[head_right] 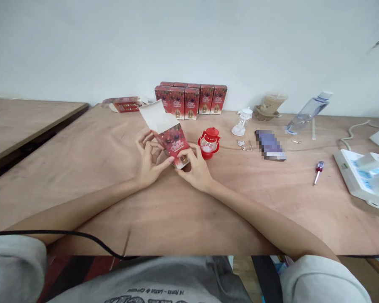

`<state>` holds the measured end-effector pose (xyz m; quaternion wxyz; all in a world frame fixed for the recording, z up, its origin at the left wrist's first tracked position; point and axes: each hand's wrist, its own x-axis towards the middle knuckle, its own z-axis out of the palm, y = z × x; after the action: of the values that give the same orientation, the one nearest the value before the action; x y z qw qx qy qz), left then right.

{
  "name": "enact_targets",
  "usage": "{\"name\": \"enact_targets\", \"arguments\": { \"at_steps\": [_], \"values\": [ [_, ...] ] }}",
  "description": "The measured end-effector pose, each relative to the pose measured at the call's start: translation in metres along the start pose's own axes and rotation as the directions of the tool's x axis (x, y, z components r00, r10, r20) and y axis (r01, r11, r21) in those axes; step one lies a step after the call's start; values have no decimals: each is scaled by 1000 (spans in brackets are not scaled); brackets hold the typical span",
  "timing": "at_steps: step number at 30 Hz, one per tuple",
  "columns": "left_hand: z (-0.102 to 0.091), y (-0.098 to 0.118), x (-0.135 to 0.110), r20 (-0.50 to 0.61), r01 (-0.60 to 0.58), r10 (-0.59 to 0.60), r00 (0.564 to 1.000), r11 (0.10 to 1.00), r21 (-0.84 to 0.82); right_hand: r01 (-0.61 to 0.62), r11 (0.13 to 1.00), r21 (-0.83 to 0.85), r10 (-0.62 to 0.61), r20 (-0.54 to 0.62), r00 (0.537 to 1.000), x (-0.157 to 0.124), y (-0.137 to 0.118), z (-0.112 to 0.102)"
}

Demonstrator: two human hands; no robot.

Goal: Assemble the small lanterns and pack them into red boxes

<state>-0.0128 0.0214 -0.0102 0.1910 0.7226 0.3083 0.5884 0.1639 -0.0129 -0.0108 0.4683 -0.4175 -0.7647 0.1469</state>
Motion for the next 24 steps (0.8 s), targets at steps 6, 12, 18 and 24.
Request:
{"name": "enact_targets", "arguments": {
  "at_steps": [6,12,18,24],
  "values": [
    [3,-4,7,101,178,-153,983,933,-313,121,979,-162,-132,-58,989,-3,-10,-1],
    [-1,-7,11,224,227,-166,960,932,-283,54,957,-283,-188,-472,861,-3,11,-13],
    [-5,-14,12,239,205,-143,960,945,-256,-239,970,-51,190,-453,871,15,50,-35],
    [-6,-21,13,216,75,-33,976,979,-191,-327,945,22,312,-365,877,24,49,-40]
  ]
}}
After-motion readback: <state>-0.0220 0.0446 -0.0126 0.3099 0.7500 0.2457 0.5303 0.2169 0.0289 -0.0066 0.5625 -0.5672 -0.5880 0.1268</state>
